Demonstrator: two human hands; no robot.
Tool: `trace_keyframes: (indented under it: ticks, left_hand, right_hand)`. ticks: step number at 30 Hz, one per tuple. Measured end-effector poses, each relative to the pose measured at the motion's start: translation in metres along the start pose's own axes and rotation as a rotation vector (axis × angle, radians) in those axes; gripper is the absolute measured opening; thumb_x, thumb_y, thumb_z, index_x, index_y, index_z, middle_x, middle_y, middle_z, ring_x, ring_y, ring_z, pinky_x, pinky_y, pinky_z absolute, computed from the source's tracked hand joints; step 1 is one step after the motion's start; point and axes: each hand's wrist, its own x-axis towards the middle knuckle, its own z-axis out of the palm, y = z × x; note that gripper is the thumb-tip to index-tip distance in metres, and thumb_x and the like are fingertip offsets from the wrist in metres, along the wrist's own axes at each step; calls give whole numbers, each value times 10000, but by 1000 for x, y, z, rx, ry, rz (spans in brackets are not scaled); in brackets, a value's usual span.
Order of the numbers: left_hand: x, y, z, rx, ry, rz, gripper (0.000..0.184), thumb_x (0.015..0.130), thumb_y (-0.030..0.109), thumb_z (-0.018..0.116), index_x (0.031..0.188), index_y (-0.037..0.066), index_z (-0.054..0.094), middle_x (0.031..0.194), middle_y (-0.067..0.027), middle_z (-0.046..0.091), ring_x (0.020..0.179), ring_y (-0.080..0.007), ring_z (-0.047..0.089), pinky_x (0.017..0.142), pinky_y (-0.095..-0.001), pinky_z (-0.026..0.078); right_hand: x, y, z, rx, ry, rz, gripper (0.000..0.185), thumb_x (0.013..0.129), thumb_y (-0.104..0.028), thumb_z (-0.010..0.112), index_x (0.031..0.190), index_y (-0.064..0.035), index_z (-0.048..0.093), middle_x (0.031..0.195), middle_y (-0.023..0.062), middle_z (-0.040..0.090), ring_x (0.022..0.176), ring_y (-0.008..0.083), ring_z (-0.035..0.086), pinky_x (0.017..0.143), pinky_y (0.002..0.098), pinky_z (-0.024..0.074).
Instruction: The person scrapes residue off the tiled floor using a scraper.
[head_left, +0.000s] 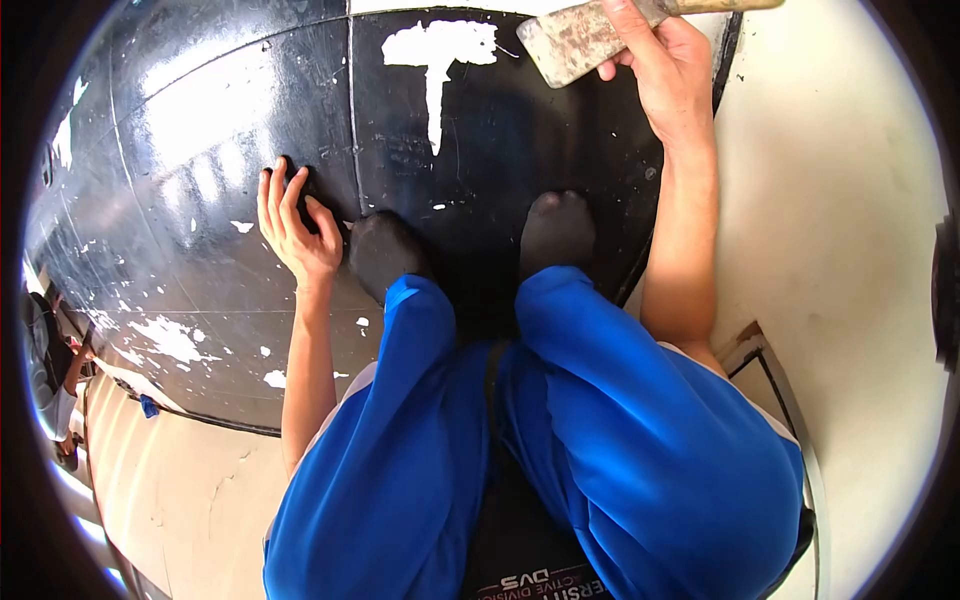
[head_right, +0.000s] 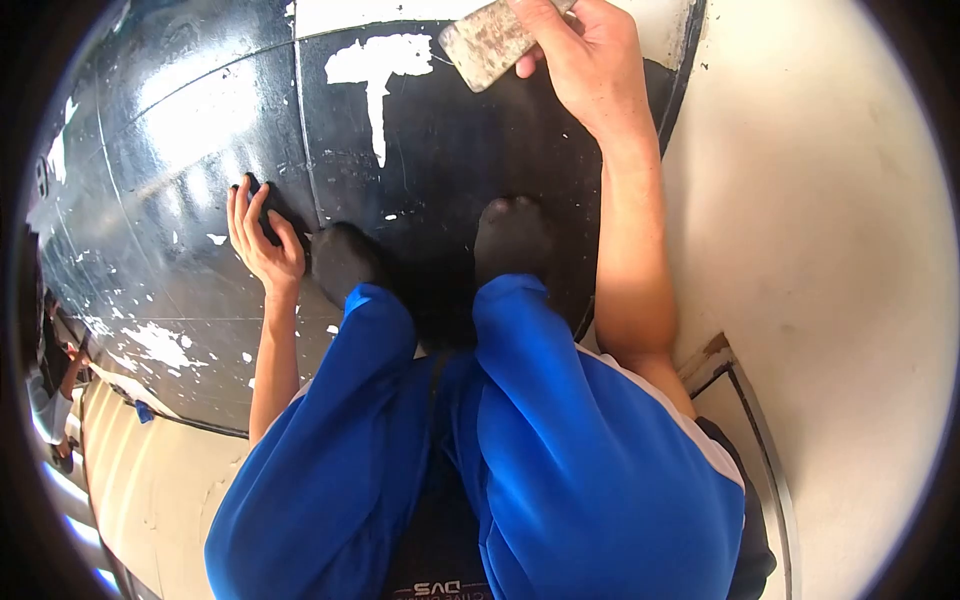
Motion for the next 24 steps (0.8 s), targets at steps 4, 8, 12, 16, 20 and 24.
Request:
trace_keyframes:
  ticks: [4,8,12,16,20,24]
  left_hand:
    - [0,1,-1,-4,3,2,437,902,-12,566,1326,67,637,1489,-151,587,1428,-401,481,1192,-492,333]
    - [0,0,0,-9,10,11,433,905,-8,564,1326,65,636,1487,-149,588,1431,-401,477,1187,-495,340]
    - [0,1,0,-15,15,15,430,905,-6,562,1323,64,637,1486,-148,589,1426,-402,482,1186,-495,344]
    - [0,1,-1,-11,13,8,427,904,-5,563,1318,65,640,1483,-148,592,1422,-402,488,1187,-492,343]
    - [1,1,0,-11,18,7,426,901,-5,567,1314,66,644,1480,-149,596,1422,-400,488,1189,-492,341]
    - [0,1,0,-17,15,4,429,897,-9,570,1312,70,645,1480,-149,597,1421,-400,490,1189,-492,341]
  right_hand:
    - [2,14,2,89,-89,-23,218,1019,-107,695,1183,26,643,906,64,717,658,79,633,549,230,522]
    - [-2,27,24,46,-91,-59,209,985,-68,727,1142,24,624,900,65,709,690,95,648,609,245,533]
    - [-5,34,37,-119,-1,-87,156,975,-46,713,1099,29,654,874,60,704,769,101,671,627,256,544]
    - [-11,38,50,-20,33,-171,116,989,-33,677,1069,51,671,969,63,700,776,121,680,592,250,545]
    - [-3,51,50,-316,25,-518,160,919,-12,728,1053,60,676,1005,122,705,858,225,701,753,325,556]
    - [-8,41,56,-258,89,-403,109,904,0,721,987,61,688,959,166,718,902,297,719,796,367,552]
